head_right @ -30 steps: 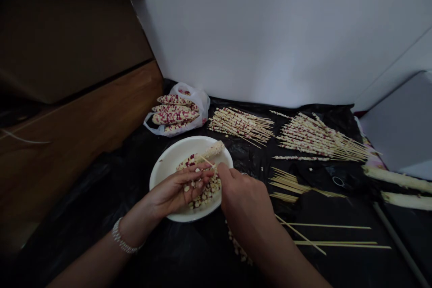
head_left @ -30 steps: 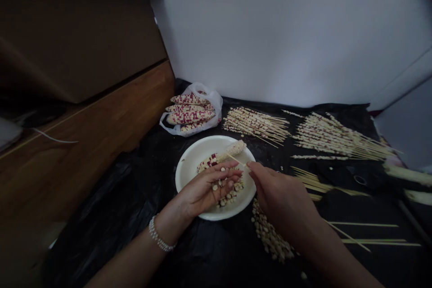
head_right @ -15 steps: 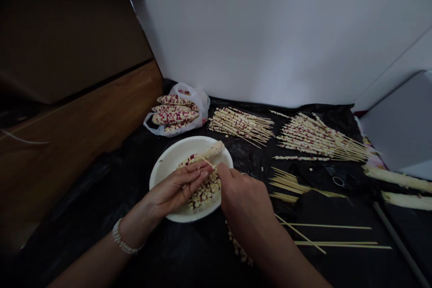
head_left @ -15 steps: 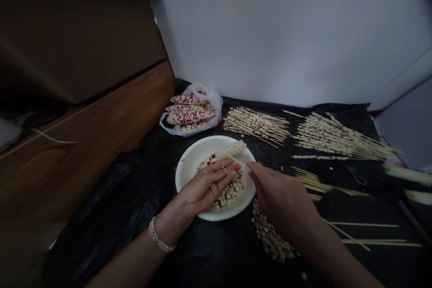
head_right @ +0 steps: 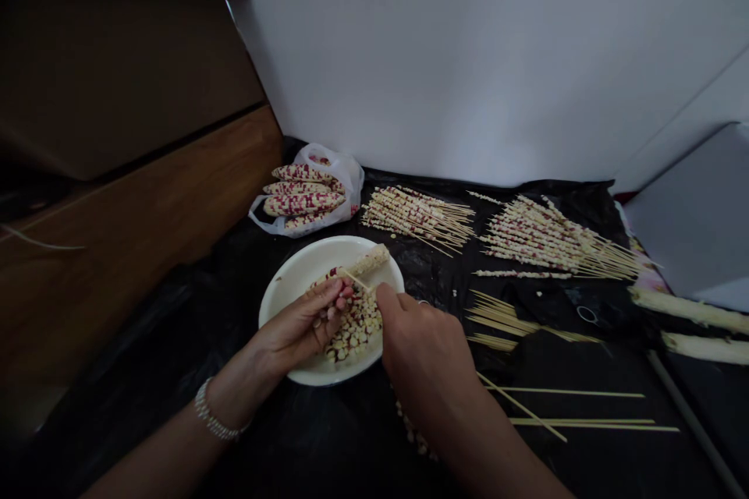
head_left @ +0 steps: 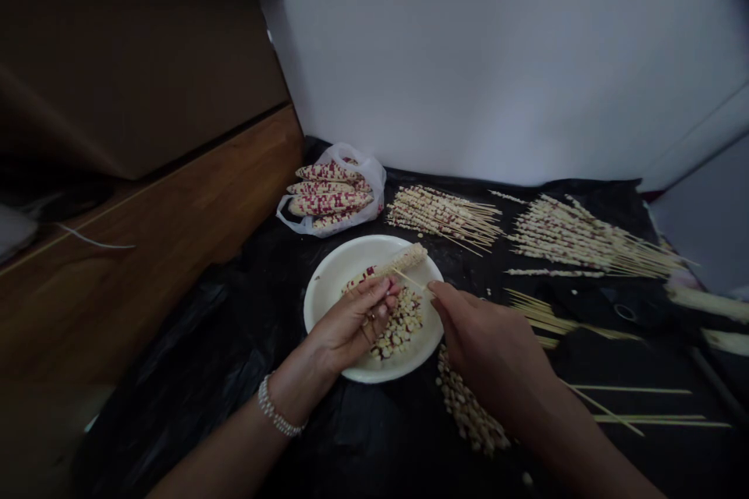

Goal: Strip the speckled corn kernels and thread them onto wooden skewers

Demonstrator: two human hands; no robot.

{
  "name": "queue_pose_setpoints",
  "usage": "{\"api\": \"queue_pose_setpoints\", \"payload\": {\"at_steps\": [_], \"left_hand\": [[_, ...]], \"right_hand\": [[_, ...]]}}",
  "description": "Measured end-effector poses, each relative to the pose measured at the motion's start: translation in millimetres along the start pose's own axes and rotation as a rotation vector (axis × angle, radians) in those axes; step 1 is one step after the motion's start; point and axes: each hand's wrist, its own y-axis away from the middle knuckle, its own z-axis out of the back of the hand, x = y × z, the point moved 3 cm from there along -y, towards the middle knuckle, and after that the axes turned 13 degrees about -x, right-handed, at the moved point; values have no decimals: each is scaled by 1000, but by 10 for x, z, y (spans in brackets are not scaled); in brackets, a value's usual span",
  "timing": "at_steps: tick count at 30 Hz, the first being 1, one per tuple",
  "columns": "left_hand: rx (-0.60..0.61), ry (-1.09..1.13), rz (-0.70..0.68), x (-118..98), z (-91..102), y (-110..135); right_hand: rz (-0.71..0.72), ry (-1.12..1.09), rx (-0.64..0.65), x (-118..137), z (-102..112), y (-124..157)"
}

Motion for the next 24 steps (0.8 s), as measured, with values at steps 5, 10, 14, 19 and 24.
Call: {"api": "queue_pose_setpoints", "payload": {"at_steps": [5,10,14,19,24], "left_hand": [[-28,35,9,5,-4,-6],[-71,38,2,-1,-6,-17],[-46,37,-39,1,6,-40],[-30,47,-25,11,11,-44],[-46,65,-44,-3,-10,-20]], "right_hand": [[4,17,1,4,-4,7],[25,8,6,11,-8,21],[34,4,19,15,1,29],[24,16,83,17,-8,29],[-12,65,149,12,-23,27]]}}
